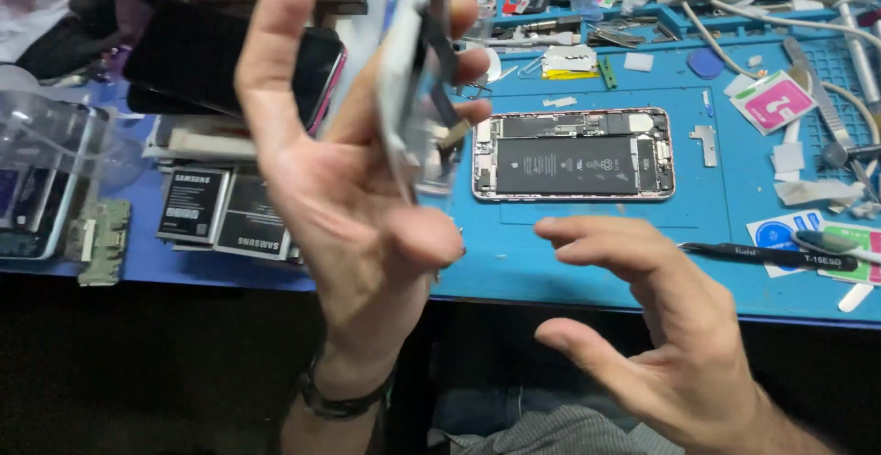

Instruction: Preparing a replacement mobile phone screen by cutting film and applying adhesive before fitting it to the device chassis.

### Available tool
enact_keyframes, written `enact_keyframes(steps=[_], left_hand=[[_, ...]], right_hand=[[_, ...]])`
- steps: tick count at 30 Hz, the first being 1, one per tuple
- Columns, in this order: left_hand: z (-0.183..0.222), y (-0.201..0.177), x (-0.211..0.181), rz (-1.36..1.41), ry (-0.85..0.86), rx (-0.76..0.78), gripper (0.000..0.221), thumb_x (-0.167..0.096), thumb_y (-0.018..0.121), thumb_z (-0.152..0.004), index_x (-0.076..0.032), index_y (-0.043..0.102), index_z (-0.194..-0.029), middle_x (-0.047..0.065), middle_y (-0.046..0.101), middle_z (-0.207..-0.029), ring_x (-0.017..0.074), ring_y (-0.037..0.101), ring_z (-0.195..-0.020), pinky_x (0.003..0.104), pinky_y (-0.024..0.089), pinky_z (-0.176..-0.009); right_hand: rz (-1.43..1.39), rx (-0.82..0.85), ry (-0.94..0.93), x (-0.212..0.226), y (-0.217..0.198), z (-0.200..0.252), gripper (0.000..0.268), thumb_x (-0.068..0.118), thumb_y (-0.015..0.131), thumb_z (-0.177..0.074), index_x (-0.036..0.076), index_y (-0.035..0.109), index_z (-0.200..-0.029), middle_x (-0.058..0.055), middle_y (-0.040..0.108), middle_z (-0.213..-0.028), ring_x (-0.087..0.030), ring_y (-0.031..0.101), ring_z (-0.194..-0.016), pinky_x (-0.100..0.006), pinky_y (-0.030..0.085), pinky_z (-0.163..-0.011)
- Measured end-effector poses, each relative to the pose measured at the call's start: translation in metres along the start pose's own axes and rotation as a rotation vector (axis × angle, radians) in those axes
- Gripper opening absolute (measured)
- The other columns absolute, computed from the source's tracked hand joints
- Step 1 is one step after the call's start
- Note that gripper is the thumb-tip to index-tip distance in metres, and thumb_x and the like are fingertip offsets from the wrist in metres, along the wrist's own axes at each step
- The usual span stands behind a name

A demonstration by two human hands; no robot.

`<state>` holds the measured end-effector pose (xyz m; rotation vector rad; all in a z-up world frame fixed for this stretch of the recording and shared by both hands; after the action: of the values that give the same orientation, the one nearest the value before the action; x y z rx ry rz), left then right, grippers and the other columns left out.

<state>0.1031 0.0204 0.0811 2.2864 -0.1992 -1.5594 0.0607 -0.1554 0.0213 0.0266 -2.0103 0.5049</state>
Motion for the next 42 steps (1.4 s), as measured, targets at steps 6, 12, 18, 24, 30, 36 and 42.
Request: enact_keyframes(steps=[6,12,18,24,30,36,42], left_hand=[[-0.011,0.01,0.041,0.548,-0.235,0.035,0.132,-0.063,0.072,-0.061,0.004,0.031,-0.168,0.027,0.049,-0.158,0.037,0.056,-0.137,0.057,0.053,-0.119],[0.019,0.033,0.078,0.955,-0.357,0.288,0.111,-0.08,0.048,-0.099,0.004,0.045,-0.171,0.018,0.066,-0.149,0.0283,0.069,-0.136,0.046,0.058,-0.125],[0.021,0.04,0.093,0.756,-0.424,0.233,0.103,-0.077,0.046,-0.098,0.005,0.054,-0.159,0.021,0.069,-0.137,0.0298,0.071,-0.124,0.045,0.055,-0.121],[0.032,0.051,0.106,0.629,-0.559,0.273,0.109,-0.082,0.037,-0.094,0.001,0.051,-0.163,0.021,0.066,-0.145,0.0318,0.067,-0.126,0.051,0.06,-0.103],[0.033,0.028,0.132,0.124,-0.55,0.105,0.09,-0.077,0.031,-0.092,-0.006,0.052,-0.144,0.008,0.055,-0.12,0.0167,0.046,-0.095,0.03,0.035,-0.076],[0.054,0.043,0.138,0.178,-0.741,0.256,0.099,-0.079,0.026,-0.091,0.001,0.042,-0.148,0.025,0.064,-0.084,0.0359,0.063,-0.041,0.033,0.05,-0.025],[0.063,0.046,0.105,0.184,-0.547,0.49,0.068,-0.059,0.048,-0.097,-0.009,0.028,-0.139,0.009,0.049,-0.12,0.0216,0.067,-0.071,0.037,0.063,-0.074]], right_hand=[[-0.289,-0.042,0.198,-0.02,-0.006,-0.007,0.07,0.022,0.073,-0.086,0.005,0.037,-0.143,-0.023,0.052,-0.157,-0.035,0.061,-0.147,-0.049,0.057,-0.123],[-0.734,-0.012,0.409,-0.058,0.001,0.002,0.064,0.03,0.073,-0.093,0.005,0.046,-0.145,-0.022,0.066,-0.139,-0.039,0.077,-0.114,-0.054,0.07,-0.098],[-0.921,0.037,0.424,-0.076,0.006,0.009,0.058,0.035,0.063,-0.108,-0.004,0.045,-0.147,-0.033,0.076,-0.117,-0.047,0.084,-0.093,-0.047,0.07,-0.081],[-1.2,0.087,0.437,-0.059,0.02,0.007,0.068,0.052,0.038,-0.116,-0.005,0.051,-0.15,-0.031,0.073,-0.122,-0.042,0.075,-0.091,-0.045,0.064,-0.065],[-1.401,0.109,0.466,-0.045,0.02,0.008,0.077,0.055,0.039,-0.114,-0.006,0.04,-0.161,-0.035,0.062,-0.141,-0.061,0.069,-0.116,-0.06,0.065,-0.081],[-1.435,0.098,0.517,-0.045,0.017,0.01,0.078,0.056,0.044,-0.113,0.001,0.032,-0.166,-0.031,0.054,-0.146,-0.053,0.069,-0.104,-0.052,0.06,-0.067],[-1.425,0.083,0.363,-0.037,-0.009,0.012,0.074,0.05,0.045,-0.119,-0.008,0.037,-0.163,-0.037,0.052,-0.149,-0.051,0.066,-0.11,-0.051,0.057,-0.076]])
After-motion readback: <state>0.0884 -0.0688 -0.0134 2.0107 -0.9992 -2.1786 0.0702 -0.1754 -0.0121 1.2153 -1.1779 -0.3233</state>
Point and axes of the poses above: each hand's wrist, its own z-axis away from the middle knuckle, its own y-axis out of the palm, x = y × z, the point moved 10 cm from there along -z, towards the middle knuckle
